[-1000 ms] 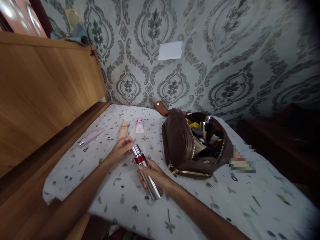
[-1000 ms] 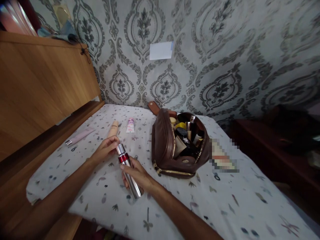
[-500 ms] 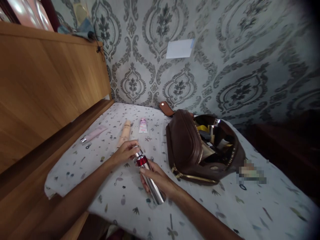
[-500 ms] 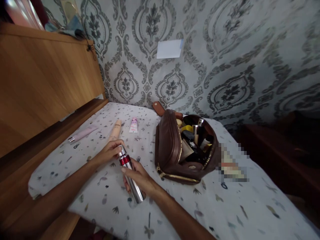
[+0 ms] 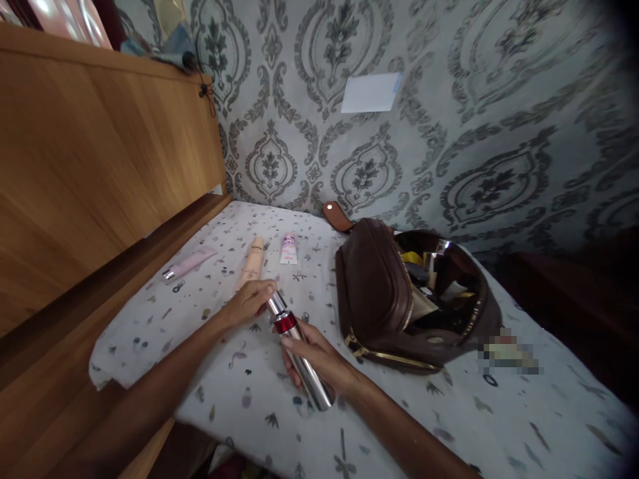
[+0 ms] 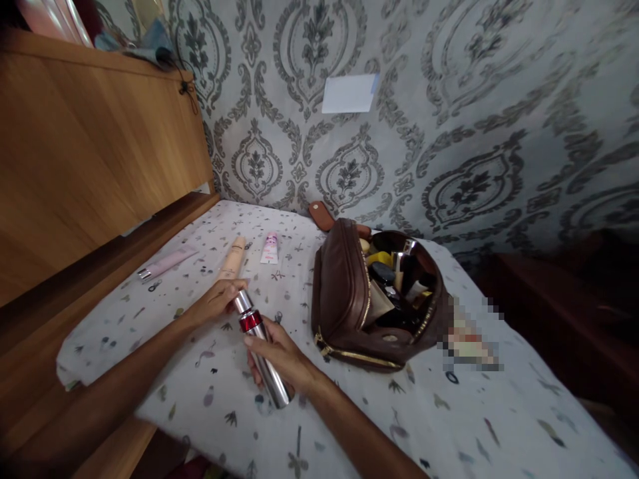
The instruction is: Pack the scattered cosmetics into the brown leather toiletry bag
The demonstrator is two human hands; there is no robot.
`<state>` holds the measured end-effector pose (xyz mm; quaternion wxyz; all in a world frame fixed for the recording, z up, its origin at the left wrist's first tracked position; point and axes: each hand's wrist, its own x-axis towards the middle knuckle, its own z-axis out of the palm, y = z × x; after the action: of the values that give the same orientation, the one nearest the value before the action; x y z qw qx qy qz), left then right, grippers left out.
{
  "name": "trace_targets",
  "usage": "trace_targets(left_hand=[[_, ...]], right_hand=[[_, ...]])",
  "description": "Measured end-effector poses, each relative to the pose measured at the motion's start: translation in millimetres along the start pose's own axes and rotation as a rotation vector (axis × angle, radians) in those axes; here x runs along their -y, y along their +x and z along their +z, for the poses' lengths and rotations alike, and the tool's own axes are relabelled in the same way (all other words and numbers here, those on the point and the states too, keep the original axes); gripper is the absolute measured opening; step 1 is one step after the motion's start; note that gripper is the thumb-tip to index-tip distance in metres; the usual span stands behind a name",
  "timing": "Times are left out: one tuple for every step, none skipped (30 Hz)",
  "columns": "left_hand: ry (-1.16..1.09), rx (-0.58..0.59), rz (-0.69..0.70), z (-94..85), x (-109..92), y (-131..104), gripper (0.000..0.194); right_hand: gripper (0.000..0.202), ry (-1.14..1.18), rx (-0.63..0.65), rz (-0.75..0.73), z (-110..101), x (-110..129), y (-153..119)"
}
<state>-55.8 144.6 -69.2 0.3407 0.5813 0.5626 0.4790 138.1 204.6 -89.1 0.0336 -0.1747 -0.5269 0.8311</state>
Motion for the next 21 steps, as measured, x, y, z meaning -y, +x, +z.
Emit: trace_targets(left_hand=[[-0.030, 0.035, -0.013, -2.9, -3, -1, 0.063], [-0.067, 0.087, -0.034, -6.0, -7, -2, 0.062], [-0.103, 0.149, -0.061, -9.1, -12, -3, 0.060], [-0.134, 0.212, -0.088, -11.8, -16, -5, 0.060], [-0.156, 0.262, -0.109, -13.8, -19, -6, 0.059], [-0.166, 0.288, -0.119, -14.7, -21, -7, 0.055], [-0.169, 0.290, -0.118, -14.5, -22, -7, 0.049], [-0.165, 0.277, -0.111, -13.2, -20, -7, 0.044], [-0.161, 0.251, -0.102, -10.9, -17, -6, 0.042], [-0.161, 0.217, -0.096, -7.9, -13, -5, 0.042], [-0.164, 0.178, -0.093, -4.5, -8, -4, 0.045], [-0.173, 0.141, -0.092, -1.1, -3, -2, 0.048], [-0.185, 0.107, -0.091, 1.9, 1, -1, 0.052], [-0.200, 0.077, -0.090, 4.5, 5, 1, 0.055], [-0.211, 0.054, -0.090, 6.4, 8, 2, 0.057], [-0.217, 0.041, -0.091, 7.8, 10, 3, 0.058], [-0.221, 0.035, -0.092, 8.6, 11, 3, 0.059], [-0.225, 0.032, -0.094, 9.0, 11, 4, 0.059], [-0.229, 0.032, -0.095, 9.2, 10, 4, 0.058], [-0.232, 0.035, -0.095, 9.4, 9, 3, 0.058], [-0.233, 0.039, -0.095, 9.4, 8, 3, 0.057]], right_hand=[[0.057, 0.007, -0.001, -0.003, 0, 0, 0], [0.057, 0.011, 0.001, -0.004, 0, 0, -1], [0.057, 0.014, 0.002, -0.007, 0, 0, -1], [0.056, 0.014, 0.004, -0.009, 0, 1, -1], [0.056, 0.014, 0.007, -0.009, 0, 1, -2], [0.056, 0.012, 0.010, -0.007, -1, 1, -2], [0.055, 0.007, 0.011, -0.004, -1, 1, -2], [0.054, 0.001, 0.012, 0.000, -1, 1, -2], [0.054, -0.005, 0.010, 0.003, -1, 0, -1], [0.054, -0.013, 0.010, 0.007, -1, 0, -1], [0.054, -0.018, 0.010, 0.010, -1, -1, -1], [0.055, -0.022, 0.010, 0.012, -1, -1, -1], [0.055, -0.022, 0.009, 0.014, -1, -1, -1], [0.055, -0.020, 0.009, 0.016, -1, -1, -1], [0.055, -0.019, 0.009, 0.017, -1, -1, -1], [0.055, -0.017, 0.008, 0.018, -1, 0, -1], [0.055, -0.015, 0.008, 0.018, 0, 1, -1], [0.056, -0.014, 0.008, 0.019, 0, 1, -2], [0.056, -0.014, 0.008, 0.022, 0, 2, -2], [0.057, -0.015, 0.007, 0.025, 0, 2, -2], [0.057, -0.015, 0.007, 0.028, 0, 2, -2]])
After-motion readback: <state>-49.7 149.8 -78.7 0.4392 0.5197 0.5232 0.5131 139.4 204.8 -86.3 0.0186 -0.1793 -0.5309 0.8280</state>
